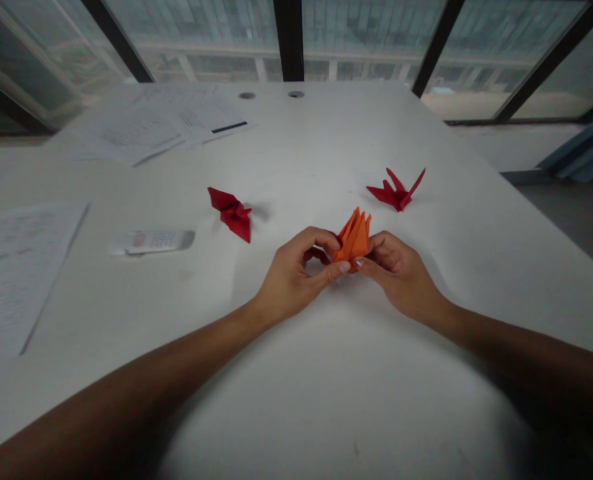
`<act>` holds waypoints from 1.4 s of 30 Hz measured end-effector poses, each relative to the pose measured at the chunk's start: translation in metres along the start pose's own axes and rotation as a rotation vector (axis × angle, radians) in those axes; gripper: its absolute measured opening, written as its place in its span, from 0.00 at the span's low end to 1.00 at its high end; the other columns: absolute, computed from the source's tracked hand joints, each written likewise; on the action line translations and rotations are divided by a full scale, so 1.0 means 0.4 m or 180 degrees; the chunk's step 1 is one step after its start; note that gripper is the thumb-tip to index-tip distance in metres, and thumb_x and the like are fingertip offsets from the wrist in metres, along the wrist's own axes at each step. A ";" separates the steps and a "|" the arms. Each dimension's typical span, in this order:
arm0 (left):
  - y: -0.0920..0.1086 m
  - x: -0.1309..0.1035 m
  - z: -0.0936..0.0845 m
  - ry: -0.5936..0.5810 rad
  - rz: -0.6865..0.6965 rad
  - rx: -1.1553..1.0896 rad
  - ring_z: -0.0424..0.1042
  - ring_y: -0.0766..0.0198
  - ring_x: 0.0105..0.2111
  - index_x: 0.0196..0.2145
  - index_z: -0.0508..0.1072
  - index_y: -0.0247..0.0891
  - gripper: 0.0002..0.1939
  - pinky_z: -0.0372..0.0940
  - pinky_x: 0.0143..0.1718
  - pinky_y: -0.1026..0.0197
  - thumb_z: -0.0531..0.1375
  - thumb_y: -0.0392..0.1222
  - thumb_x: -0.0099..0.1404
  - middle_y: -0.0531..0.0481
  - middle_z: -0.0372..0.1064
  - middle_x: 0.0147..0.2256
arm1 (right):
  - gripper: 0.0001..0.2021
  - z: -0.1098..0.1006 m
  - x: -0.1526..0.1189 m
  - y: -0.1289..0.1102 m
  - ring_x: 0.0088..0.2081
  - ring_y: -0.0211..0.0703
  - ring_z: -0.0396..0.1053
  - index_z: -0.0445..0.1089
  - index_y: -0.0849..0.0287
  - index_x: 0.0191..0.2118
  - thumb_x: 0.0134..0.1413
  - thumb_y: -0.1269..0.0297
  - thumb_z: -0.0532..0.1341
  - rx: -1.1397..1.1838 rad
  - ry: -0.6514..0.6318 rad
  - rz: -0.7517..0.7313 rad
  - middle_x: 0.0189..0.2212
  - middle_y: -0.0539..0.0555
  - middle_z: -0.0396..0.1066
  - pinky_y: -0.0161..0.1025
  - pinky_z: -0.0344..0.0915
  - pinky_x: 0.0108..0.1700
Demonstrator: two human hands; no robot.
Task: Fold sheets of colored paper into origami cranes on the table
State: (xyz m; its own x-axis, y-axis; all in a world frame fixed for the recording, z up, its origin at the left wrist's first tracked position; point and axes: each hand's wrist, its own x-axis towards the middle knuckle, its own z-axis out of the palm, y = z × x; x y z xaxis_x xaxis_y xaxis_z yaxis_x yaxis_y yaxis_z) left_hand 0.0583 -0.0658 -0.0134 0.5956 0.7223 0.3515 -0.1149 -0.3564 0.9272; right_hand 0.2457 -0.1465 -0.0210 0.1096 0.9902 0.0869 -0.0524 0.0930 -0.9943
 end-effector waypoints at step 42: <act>0.014 -0.012 0.008 0.0101 0.0233 0.1161 0.76 0.62 0.40 0.43 0.72 0.39 0.12 0.71 0.43 0.58 0.67 0.45 0.65 0.49 0.76 0.41 | 0.11 -0.011 -0.001 0.009 0.46 0.46 0.77 0.73 0.51 0.47 0.60 0.61 0.69 -0.0128 -0.0150 -0.0178 0.45 0.52 0.79 0.47 0.74 0.53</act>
State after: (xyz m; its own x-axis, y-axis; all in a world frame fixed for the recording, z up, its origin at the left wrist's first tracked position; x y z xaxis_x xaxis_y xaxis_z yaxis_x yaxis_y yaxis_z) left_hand 0.0575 -0.0732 -0.0103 0.5708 0.7030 0.4243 0.1380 -0.5915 0.7944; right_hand 0.2497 -0.1469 -0.0248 0.0645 0.9874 0.1443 -0.0076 0.1451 -0.9894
